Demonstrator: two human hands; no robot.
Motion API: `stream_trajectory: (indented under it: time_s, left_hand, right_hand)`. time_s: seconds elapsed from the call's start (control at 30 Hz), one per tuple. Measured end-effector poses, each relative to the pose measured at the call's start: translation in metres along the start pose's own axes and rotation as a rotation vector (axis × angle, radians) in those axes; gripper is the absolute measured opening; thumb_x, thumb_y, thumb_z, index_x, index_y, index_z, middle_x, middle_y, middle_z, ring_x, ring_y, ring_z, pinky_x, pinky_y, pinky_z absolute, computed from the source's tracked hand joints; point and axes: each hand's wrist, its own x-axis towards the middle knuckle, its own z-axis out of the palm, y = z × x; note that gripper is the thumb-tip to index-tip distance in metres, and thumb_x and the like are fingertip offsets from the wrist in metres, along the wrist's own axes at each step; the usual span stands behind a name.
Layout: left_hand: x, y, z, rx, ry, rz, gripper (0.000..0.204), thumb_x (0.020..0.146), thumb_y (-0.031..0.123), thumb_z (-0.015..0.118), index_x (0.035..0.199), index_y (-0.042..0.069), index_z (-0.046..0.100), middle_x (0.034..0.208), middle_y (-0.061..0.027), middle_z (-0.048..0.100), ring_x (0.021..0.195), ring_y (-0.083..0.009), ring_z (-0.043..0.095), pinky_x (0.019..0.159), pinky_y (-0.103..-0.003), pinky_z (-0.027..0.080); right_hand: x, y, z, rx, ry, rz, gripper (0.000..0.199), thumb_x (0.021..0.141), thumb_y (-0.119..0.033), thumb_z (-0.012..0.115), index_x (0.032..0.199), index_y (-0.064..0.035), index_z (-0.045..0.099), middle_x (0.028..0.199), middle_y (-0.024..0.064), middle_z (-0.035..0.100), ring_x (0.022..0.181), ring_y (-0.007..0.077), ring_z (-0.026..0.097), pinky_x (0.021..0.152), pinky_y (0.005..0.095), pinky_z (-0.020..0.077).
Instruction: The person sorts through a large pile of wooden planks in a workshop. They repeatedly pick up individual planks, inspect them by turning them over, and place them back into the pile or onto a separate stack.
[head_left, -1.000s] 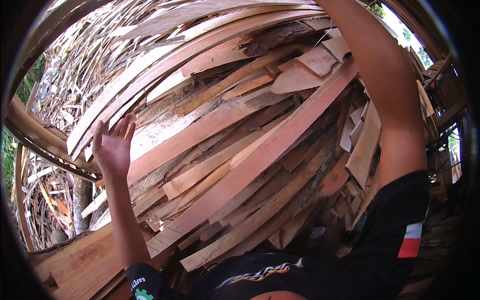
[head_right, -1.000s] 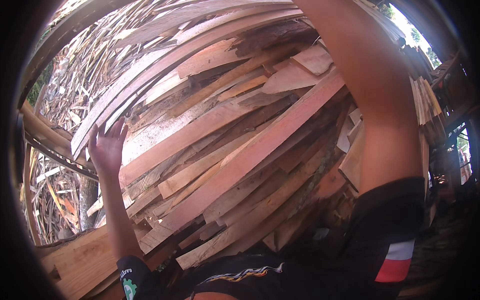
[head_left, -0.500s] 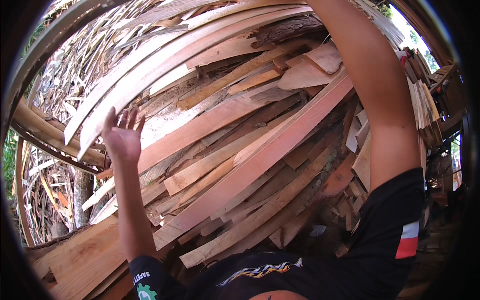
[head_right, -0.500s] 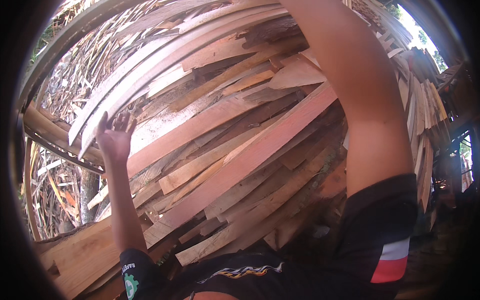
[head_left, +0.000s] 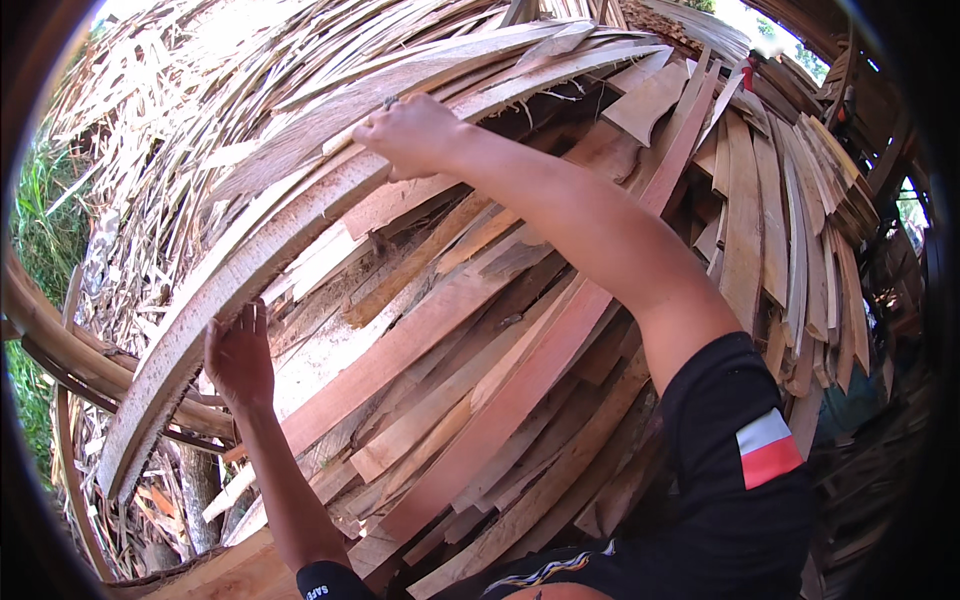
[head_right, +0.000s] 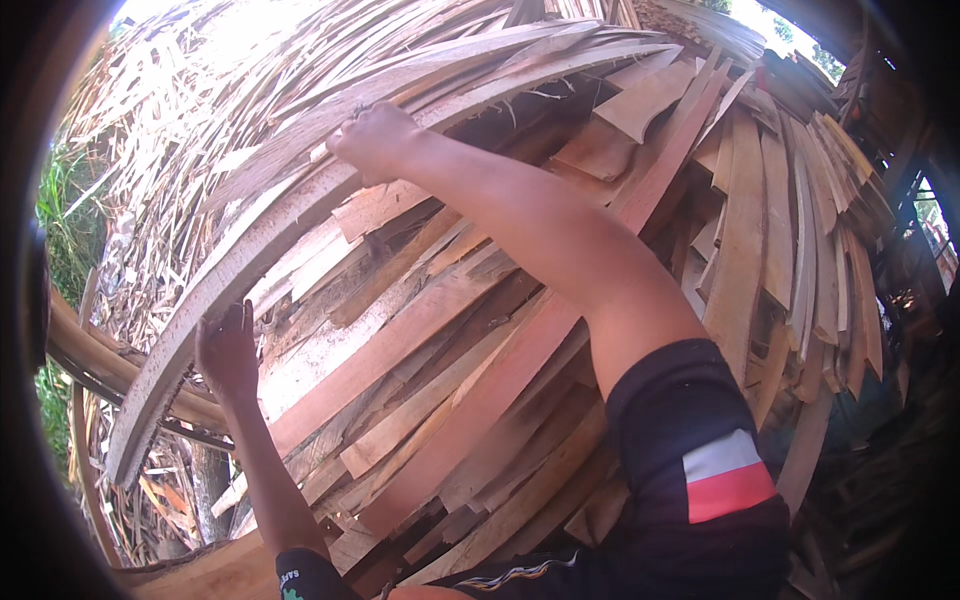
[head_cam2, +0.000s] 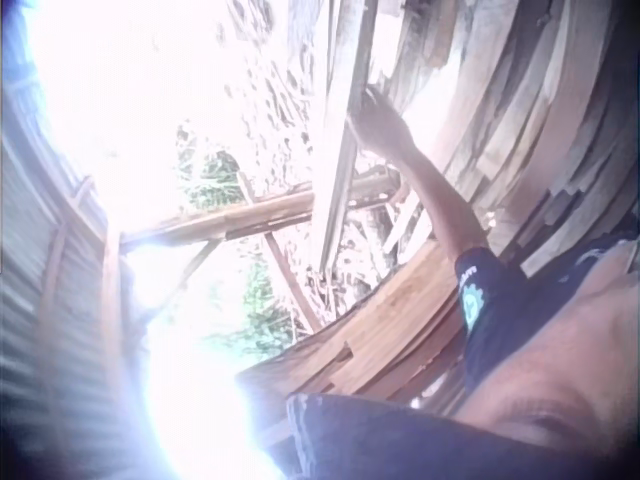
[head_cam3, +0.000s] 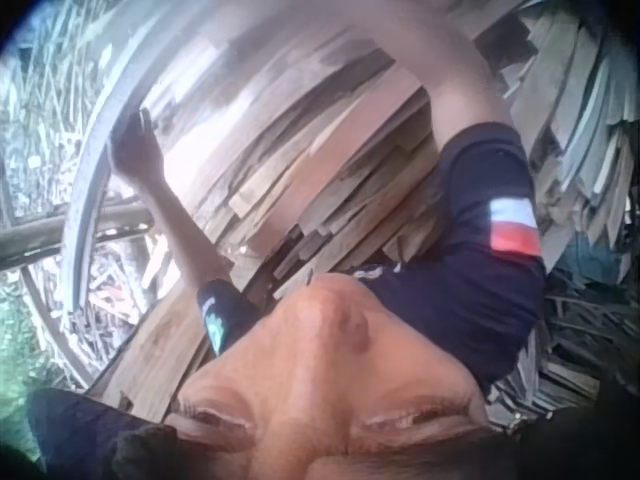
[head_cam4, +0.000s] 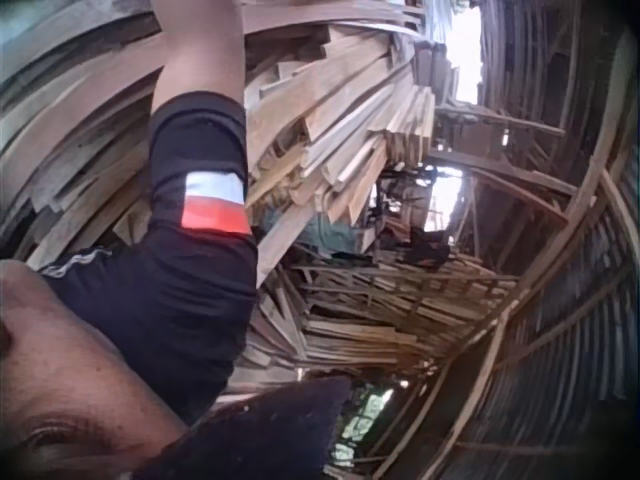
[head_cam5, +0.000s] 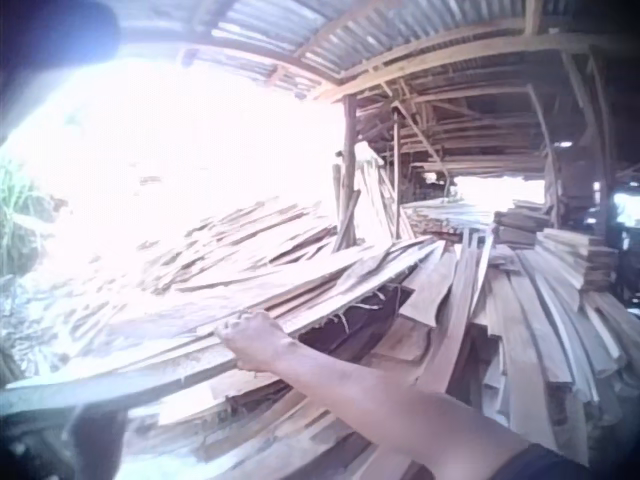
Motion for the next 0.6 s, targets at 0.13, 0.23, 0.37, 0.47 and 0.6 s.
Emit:
stream_trajectory:
  time_s: [0.13,0.23,0.37,0.47,0.6]
  left_hand:
    - [0.021,0.028,0.030,0.045,0.045,-0.036,0.039,0.094,0.024,0.056,0.117,-0.006,0.047,0.124,-0.0269,0.050,0.123,-0.0353,0.044,0.115,-0.049,0.027]
    - [0.063,0.087,0.055,-0.005,0.063,-0.068,0.054,0.098,0.021,0.052,0.130,-0.017,0.030,0.131,-0.0356,0.039,0.131,-0.0397,0.036,0.117,-0.051,0.024]
    - [0.145,0.160,0.043,0.022,-0.138,-0.407,0.051,0.101,0.018,0.045,0.136,-0.016,0.030,0.142,-0.0386,0.030,0.137,-0.0453,0.029,0.116,-0.051,0.030]
    - [0.148,0.168,0.051,0.164,-0.013,-0.280,0.051,0.101,0.018,0.045,0.136,-0.016,0.030,0.141,-0.0385,0.031,0.136,-0.0452,0.030,0.115,-0.051,0.031]
    - [0.157,0.174,0.046,0.215,0.021,-0.247,0.051,0.101,0.018,0.045,0.136,-0.016,0.030,0.141,-0.0383,0.031,0.135,-0.0451,0.032,0.115,-0.051,0.032]
  right_hand:
    - [-0.018,0.033,-0.002,0.092,0.169,0.141,0.056,0.088,-0.034,0.066,0.134,-0.0082,0.047,0.114,0.0152,0.065,0.100,0.0268,0.066,0.087,0.0428,0.0561]
    - [-0.051,0.051,-0.024,0.257,0.156,0.345,0.046,0.082,-0.027,0.068,0.118,-0.0037,0.054,0.100,0.0228,0.067,0.098,0.0383,0.065,0.087,0.0467,0.0503]
    - [-0.093,0.098,-0.039,0.166,0.108,0.552,0.043,0.080,-0.026,0.067,0.116,-0.0046,0.057,0.101,0.0220,0.067,0.098,0.0375,0.064,0.086,0.0448,0.0507]
    - [-0.116,0.132,0.012,0.139,0.202,0.548,0.045,0.079,-0.025,0.067,0.118,-0.0038,0.056,0.100,0.0212,0.066,0.100,0.0376,0.063,0.088,0.0447,0.0500]
    - [-0.151,0.137,0.041,0.175,0.065,0.549,0.048,0.079,-0.024,0.069,0.120,-0.0024,0.055,0.109,0.0228,0.064,0.106,0.0367,0.060,0.092,0.0440,0.0486]
